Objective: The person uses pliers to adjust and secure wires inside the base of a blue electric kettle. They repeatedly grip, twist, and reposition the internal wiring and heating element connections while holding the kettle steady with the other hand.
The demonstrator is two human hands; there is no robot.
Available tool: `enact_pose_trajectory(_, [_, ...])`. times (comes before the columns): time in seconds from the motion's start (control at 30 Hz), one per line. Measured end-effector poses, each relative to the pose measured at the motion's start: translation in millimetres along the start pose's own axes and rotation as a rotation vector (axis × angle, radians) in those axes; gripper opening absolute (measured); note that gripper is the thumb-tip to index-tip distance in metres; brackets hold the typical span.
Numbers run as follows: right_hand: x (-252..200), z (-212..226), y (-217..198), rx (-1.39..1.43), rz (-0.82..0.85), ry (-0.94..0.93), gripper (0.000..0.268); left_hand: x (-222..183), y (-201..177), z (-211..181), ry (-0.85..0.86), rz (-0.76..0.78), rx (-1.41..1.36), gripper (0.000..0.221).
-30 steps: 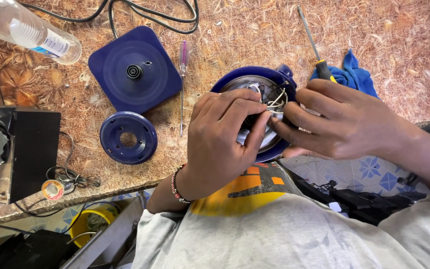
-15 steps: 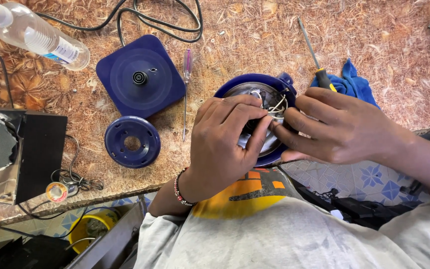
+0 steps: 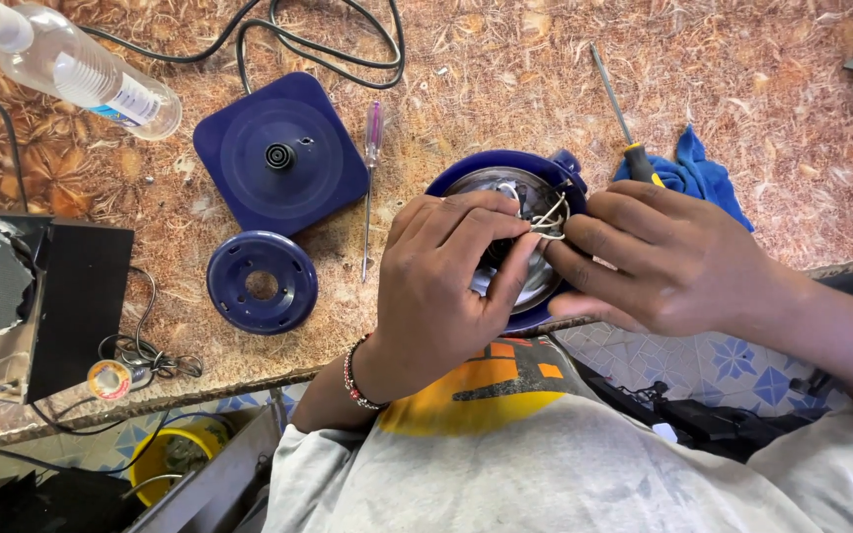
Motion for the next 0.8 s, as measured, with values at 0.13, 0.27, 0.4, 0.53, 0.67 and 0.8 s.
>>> enact_pose_trajectory(0.13, [8,3,-6,0.109,0.052,0.232,0.025,1,-1,-1,0.0,-0.001,0.008,0.007])
enact_pose_trajectory(0.27, [17,1,-8,0.018,0.169,0.365,0.021,2,0,-1,0.013,-0.006,0.021,0.006])
enact_pose_trajectory(0.4, [19,1,3,0.04,0.264,0.378,0.026,-2,1,-1,0.005,-0.006,0.032,0.005])
enact_pose_trajectory(0.53, [19,-4,6,0.114,0.253,0.381,0.022,-1,2,0,0.006,-0.031,0.048,0.006])
enact_pose_trajectory(0.67, [14,-6,16,0.246,0.267,0.402,0.01,-4,5,1,-0.007,-0.042,0.05,0.009])
enact_pose_trajectory(0.8, [0,-6,28,0.189,0.272,0.512,0.018,-3,9,3,-0.003,-0.078,0.007,0.01])
Point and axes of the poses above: each hand's wrist, its own x-axis towards the middle knuckle, its own y-axis out of the palm, z = x × y, the point moved 4 cm from there along x, towards the middle knuckle, and after that the axes turned 8 degrees about -x, right-handed, at the moved point
